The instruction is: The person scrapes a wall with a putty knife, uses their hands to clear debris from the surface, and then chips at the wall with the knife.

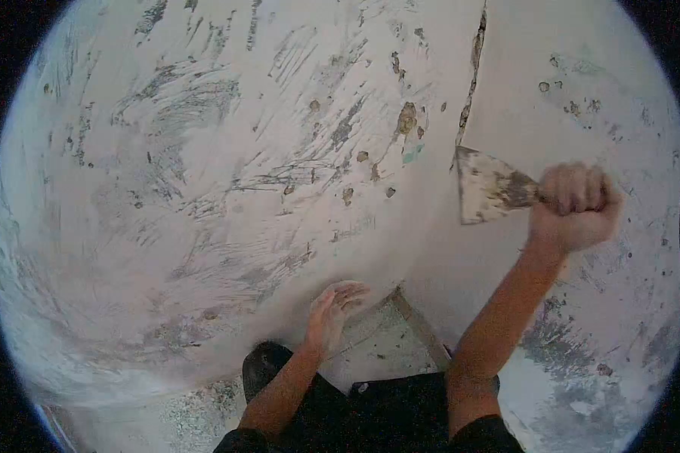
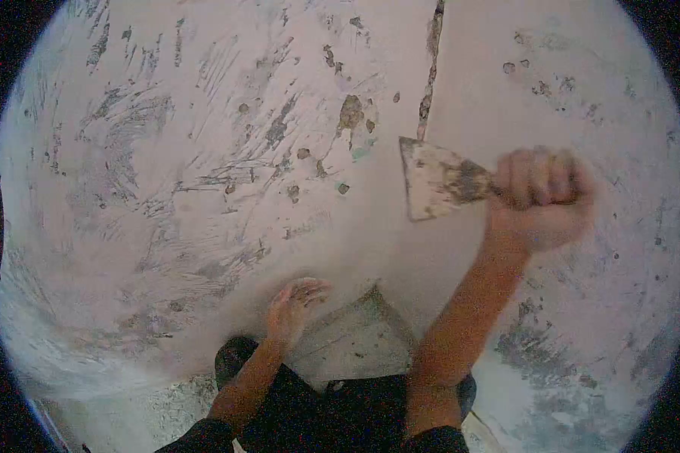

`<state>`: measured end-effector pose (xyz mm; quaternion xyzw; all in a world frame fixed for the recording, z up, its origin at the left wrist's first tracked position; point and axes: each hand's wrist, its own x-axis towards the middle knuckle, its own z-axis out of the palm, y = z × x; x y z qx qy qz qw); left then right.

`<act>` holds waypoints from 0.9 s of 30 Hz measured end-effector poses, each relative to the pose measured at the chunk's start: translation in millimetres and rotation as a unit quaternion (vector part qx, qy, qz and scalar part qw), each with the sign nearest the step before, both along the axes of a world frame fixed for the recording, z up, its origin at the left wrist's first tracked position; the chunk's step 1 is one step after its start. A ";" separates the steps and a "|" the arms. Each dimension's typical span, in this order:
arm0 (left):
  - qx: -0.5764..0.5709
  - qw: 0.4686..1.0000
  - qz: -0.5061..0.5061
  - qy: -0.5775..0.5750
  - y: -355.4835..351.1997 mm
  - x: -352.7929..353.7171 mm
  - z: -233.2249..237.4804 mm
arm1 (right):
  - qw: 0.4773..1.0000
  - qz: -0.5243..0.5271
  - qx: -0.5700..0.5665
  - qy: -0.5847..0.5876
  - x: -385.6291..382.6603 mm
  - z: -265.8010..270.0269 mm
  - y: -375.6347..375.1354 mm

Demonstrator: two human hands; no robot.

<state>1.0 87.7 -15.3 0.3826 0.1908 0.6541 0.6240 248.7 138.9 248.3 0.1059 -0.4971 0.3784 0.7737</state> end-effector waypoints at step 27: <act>-0.134 0.983 -0.005 -0.125 1.9 12.8 -2.6 | 0.978 -0.005 -0.137 0.159 -85.1 -99.4 -2.0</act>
